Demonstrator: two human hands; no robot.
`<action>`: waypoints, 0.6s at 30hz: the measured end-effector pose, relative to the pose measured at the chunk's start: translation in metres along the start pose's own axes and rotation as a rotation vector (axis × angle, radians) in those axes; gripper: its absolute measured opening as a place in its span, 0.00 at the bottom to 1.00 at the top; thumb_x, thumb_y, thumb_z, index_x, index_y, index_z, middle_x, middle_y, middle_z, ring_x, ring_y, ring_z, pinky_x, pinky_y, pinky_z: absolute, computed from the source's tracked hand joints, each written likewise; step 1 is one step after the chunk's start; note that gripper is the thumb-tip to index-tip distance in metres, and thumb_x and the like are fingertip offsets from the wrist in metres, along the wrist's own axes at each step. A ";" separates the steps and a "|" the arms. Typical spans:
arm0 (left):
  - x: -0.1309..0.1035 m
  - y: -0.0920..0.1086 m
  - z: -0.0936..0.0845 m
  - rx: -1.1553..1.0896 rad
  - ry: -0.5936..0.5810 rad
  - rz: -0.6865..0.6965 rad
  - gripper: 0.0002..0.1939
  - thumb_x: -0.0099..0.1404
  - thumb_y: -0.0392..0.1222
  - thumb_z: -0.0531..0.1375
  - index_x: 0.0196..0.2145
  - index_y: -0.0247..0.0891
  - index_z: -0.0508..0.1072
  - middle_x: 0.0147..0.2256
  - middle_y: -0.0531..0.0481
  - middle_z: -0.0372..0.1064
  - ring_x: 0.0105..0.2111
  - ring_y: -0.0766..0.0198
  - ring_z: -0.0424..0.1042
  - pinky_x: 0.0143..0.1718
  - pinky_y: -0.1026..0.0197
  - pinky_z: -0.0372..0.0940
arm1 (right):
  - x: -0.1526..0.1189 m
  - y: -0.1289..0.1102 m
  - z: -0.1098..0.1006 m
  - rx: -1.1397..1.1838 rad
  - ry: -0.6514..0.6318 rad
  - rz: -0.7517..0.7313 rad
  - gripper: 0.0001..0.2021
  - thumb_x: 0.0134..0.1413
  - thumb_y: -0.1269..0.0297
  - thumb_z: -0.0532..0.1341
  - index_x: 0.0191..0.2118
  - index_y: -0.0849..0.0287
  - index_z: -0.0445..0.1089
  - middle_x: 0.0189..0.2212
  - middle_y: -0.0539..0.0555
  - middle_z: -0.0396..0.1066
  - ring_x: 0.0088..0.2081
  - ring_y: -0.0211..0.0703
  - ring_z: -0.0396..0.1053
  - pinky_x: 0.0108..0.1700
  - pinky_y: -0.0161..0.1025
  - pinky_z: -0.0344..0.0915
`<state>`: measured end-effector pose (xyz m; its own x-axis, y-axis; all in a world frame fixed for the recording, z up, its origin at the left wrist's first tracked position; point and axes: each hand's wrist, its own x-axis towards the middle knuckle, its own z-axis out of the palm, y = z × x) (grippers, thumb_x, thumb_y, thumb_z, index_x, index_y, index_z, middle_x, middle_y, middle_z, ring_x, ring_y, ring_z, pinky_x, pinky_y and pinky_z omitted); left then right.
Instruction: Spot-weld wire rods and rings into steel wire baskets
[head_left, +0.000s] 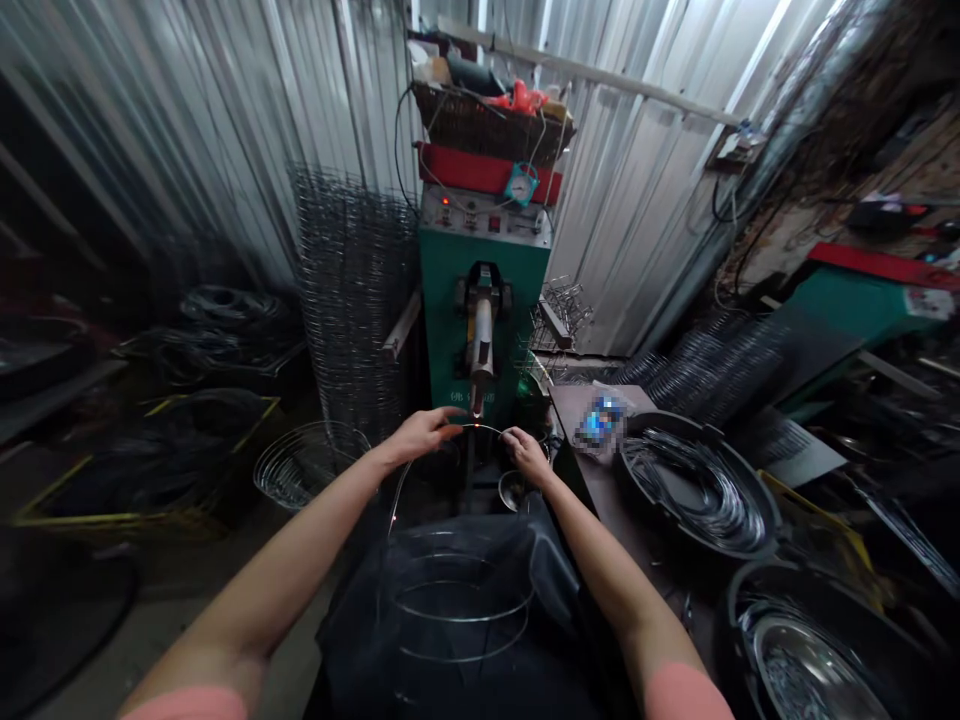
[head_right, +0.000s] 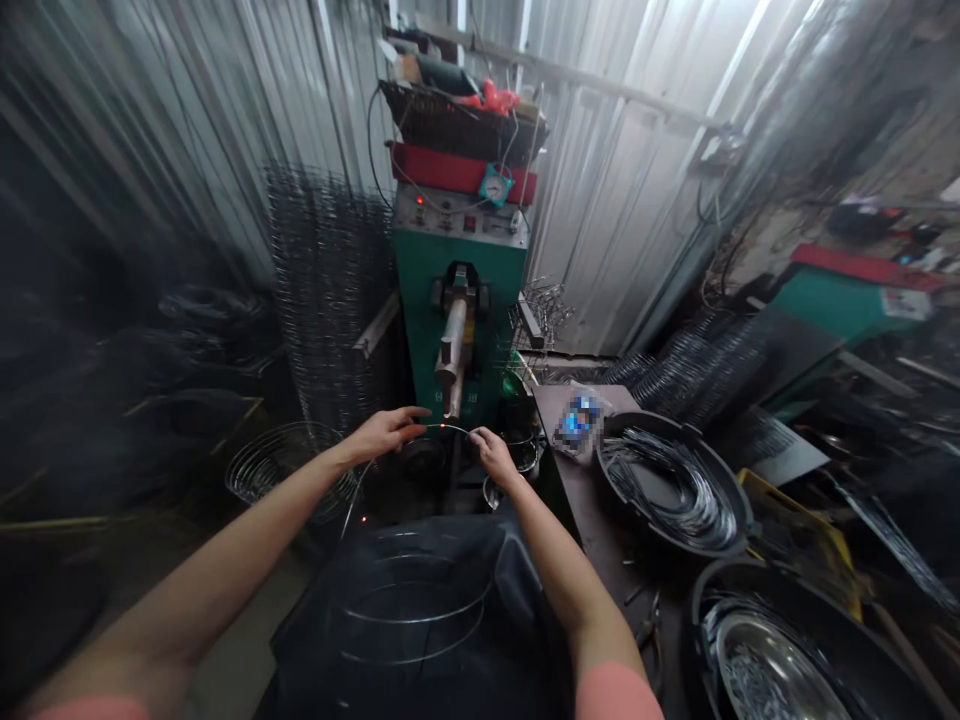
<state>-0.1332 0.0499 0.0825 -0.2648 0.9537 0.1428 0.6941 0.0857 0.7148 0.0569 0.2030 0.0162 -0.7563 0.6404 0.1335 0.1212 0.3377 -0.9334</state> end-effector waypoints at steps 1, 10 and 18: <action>-0.017 -0.003 -0.006 -0.151 0.039 -0.066 0.25 0.57 0.52 0.53 0.49 0.37 0.65 0.30 0.48 0.71 0.30 0.61 0.69 0.32 0.61 0.62 | -0.006 -0.003 -0.001 0.043 0.006 -0.004 0.15 0.51 0.51 0.53 0.30 0.59 0.64 0.18 0.45 0.54 0.21 0.33 0.52 0.23 0.30 0.51; -0.218 -0.038 0.095 -1.168 0.184 -0.998 0.34 0.32 0.61 0.66 0.36 0.41 0.70 0.26 0.40 0.70 0.23 0.51 0.70 0.18 0.58 0.60 | -0.043 -0.001 -0.018 0.247 0.166 0.018 0.15 0.49 0.50 0.53 0.28 0.58 0.58 0.18 0.44 0.50 0.19 0.30 0.48 0.19 0.29 0.47; -0.207 -0.002 0.094 -1.538 0.372 -1.071 0.23 0.36 0.39 0.66 0.35 0.44 0.72 0.30 0.47 0.73 0.29 0.57 0.72 0.30 0.57 0.69 | -0.042 -0.014 -0.027 -0.067 0.301 -0.040 0.16 0.57 0.54 0.47 0.34 0.60 0.65 0.23 0.48 0.62 0.25 0.34 0.61 0.28 0.29 0.59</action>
<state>-0.0174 -0.1203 -0.0127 -0.3724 0.5631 -0.7378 -0.8863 0.0200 0.4626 0.1045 0.1903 0.0328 -0.5380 0.7980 0.2715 0.1452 0.4050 -0.9027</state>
